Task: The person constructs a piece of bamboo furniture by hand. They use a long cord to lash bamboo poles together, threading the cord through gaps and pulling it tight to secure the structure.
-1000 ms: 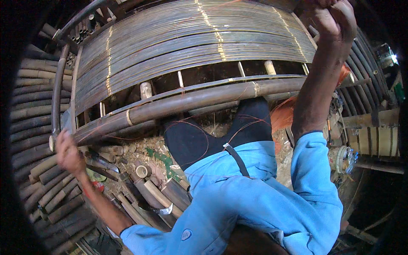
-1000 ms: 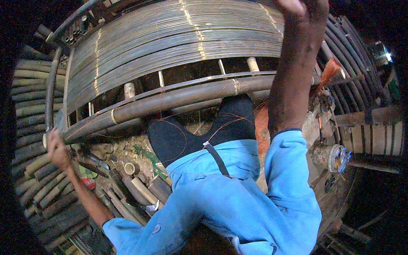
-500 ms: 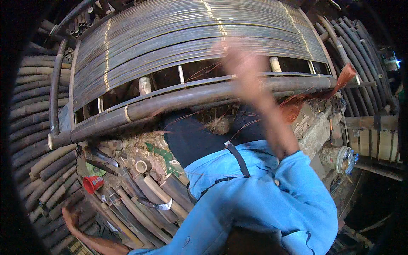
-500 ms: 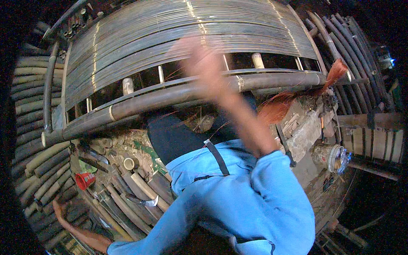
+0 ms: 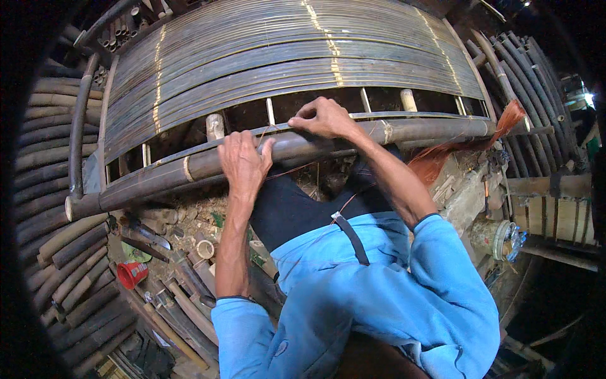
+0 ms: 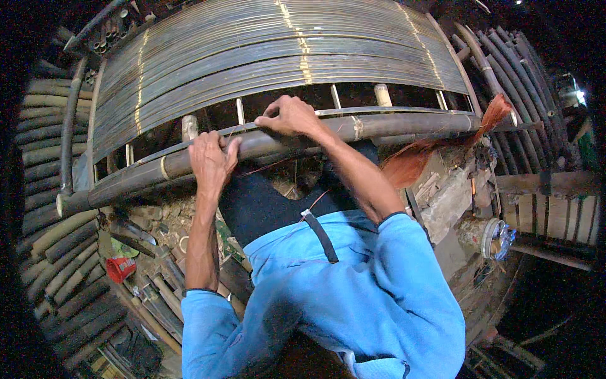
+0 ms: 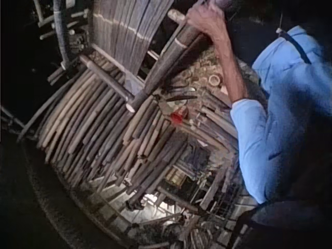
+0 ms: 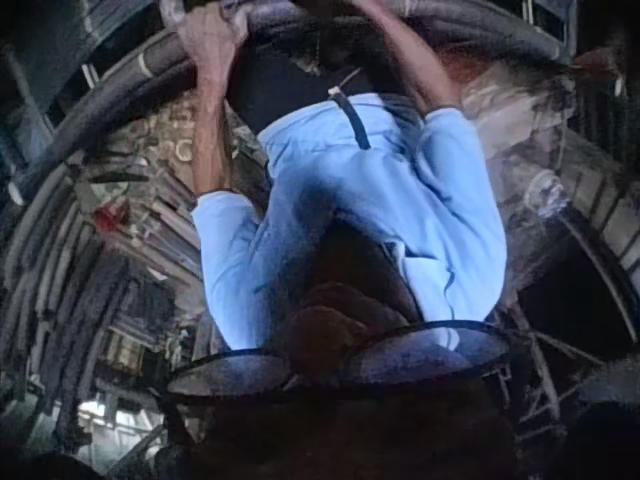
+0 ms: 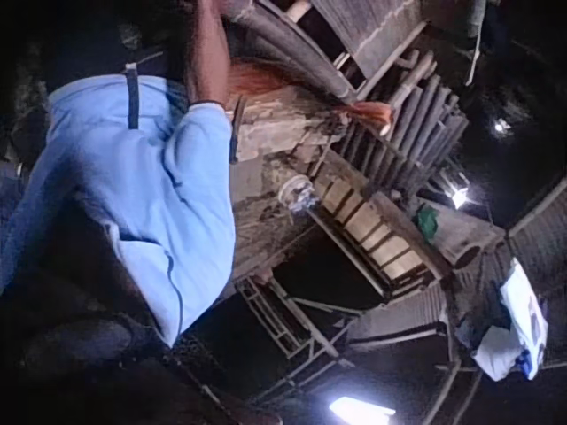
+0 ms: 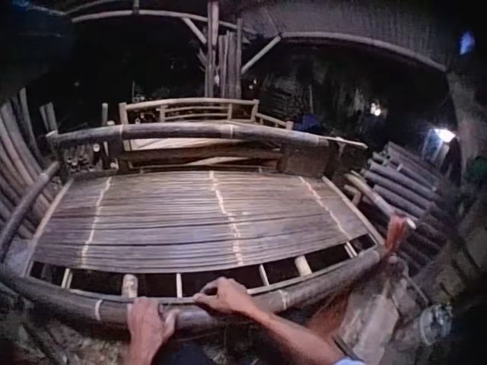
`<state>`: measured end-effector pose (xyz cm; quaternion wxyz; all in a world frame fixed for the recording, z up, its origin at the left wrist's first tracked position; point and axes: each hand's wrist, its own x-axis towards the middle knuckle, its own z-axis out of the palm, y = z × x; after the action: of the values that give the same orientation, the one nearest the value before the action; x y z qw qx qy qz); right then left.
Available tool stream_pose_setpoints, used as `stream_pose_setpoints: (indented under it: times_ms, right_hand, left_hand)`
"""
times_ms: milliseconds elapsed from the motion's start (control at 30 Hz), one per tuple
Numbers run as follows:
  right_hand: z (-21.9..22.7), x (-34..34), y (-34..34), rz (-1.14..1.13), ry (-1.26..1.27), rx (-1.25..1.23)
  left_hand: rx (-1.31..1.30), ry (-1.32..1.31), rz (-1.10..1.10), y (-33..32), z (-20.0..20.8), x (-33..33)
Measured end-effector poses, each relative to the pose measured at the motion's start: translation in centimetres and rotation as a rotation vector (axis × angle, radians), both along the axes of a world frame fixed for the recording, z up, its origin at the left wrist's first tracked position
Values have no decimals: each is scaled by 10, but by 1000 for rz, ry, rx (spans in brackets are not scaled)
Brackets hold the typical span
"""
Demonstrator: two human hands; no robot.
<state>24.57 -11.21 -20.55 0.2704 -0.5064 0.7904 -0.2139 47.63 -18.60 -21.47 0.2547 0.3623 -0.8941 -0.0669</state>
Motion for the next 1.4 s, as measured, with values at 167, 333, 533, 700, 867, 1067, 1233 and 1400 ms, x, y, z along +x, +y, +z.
stream_pose_setpoints:
  times_ms: [167,333,533,700,867,1067,1233,1400]
  right_hand:
    - [0,25,-14,-20,-23,-3]
    - [-2,44,-21,-22,70,-39]
    - [-10,1,-13,64,-215,-1]
    - [7,14,-21,-17,-223,93]
    - [-6,11,-14,96,-230,-157]
    - [18,81,13,646,10,-683]
    - [-3,94,20,665,-193,-633]
    - [-7,99,39,582,-272,-768]
  left_hand:
    - [-45,93,-17,6,-9,-10]
    - [425,146,25,11,12,16]
    - [663,181,-214,16,65,56]
    - [948,647,-548,33,87,61]
    - [907,748,-519,81,80,80]
    - [732,615,-473,88,92,76]
    - [713,498,-419,95,101,77]
    - [770,364,-444,106,101,82]
